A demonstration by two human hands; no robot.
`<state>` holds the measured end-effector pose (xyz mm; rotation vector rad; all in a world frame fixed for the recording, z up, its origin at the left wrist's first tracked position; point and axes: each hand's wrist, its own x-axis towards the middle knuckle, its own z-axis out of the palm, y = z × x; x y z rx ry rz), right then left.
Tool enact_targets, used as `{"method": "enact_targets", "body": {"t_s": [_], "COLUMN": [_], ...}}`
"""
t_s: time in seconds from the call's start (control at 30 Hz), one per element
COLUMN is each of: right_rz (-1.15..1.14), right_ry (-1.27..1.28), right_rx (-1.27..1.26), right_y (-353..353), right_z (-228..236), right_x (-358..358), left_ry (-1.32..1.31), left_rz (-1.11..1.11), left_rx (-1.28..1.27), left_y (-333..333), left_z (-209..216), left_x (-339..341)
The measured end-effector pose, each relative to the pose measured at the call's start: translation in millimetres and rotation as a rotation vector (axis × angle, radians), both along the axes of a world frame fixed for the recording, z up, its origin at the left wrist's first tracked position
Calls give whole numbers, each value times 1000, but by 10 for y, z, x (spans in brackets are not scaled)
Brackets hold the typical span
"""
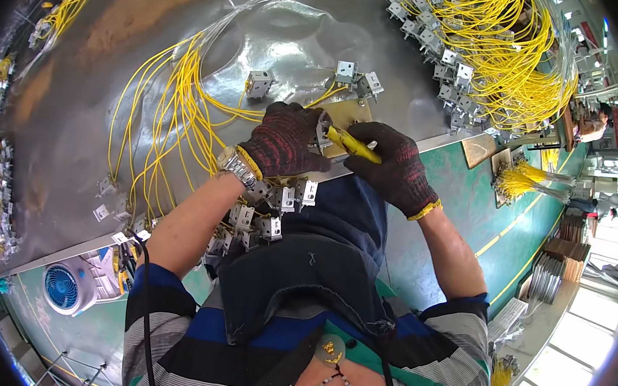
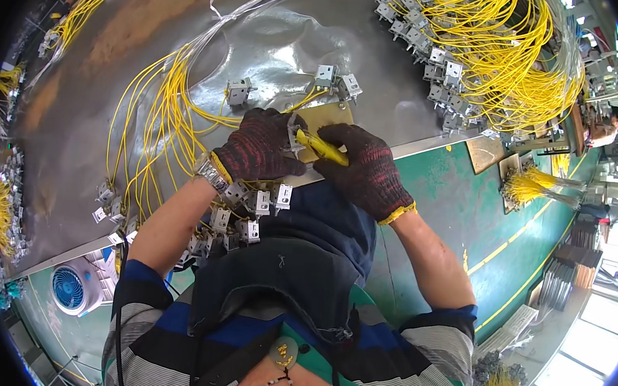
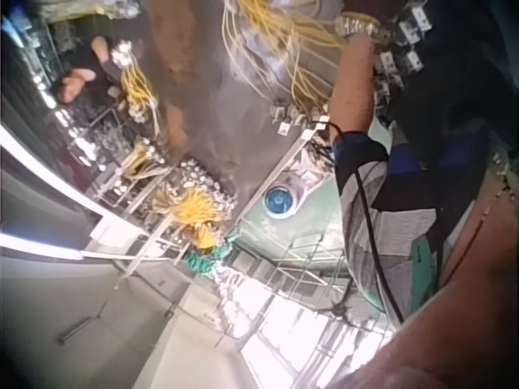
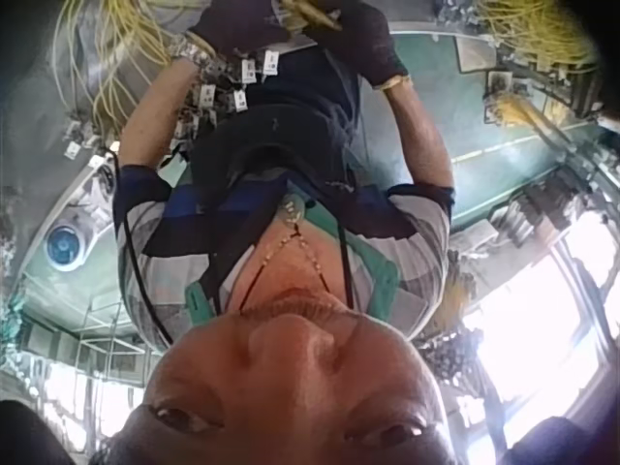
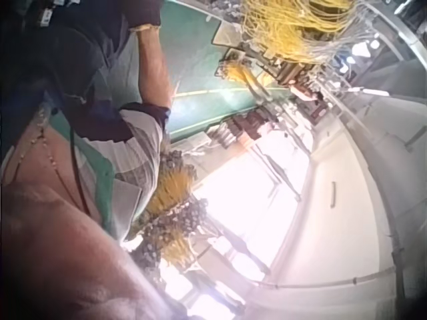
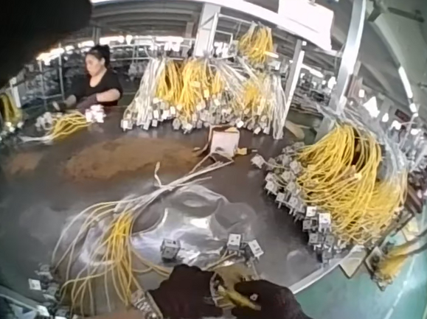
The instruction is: Assembling small electrical components with yellow wires onto a metal mounting jig using a hand tool.
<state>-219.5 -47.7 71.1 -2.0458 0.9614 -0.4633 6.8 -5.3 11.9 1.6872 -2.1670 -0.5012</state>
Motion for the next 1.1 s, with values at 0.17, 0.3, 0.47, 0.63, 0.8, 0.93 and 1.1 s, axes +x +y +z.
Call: {"method": "enact_targets", "body": {"t_s": [0.17, 0.3, 0.47, 0.63, 0.8, 0.93, 1.1], "right_rz": [-20, 20, -53, 134, 69, 136, -1], "right_ry": [-322, -590, -847, -1081, -1143, -1049, -545], "right_rx": [633, 1006, 1364, 1883, 2038, 1923, 1197], "right_y": [117, 269, 493, 464, 518, 562, 432], "right_z": [-152, -723, -1135, -1184, -1031, -1024, -666], "right_x": [-90, -263, -292, -179, -11, -26, -178], "left_ry": [13, 200, 517, 439, 492, 492, 318], "left_rz": [61, 81, 48, 48, 107, 146, 153], "left_rx": [44, -113, -283, -394, -442, -409, -398], "left_y": [-66, -77, -11, 23, 52, 70, 98], "left_z": [-79, -291, -225, -164, -254, -244, -252], "left_x": [19, 74, 74, 91, 63, 94, 104]}}
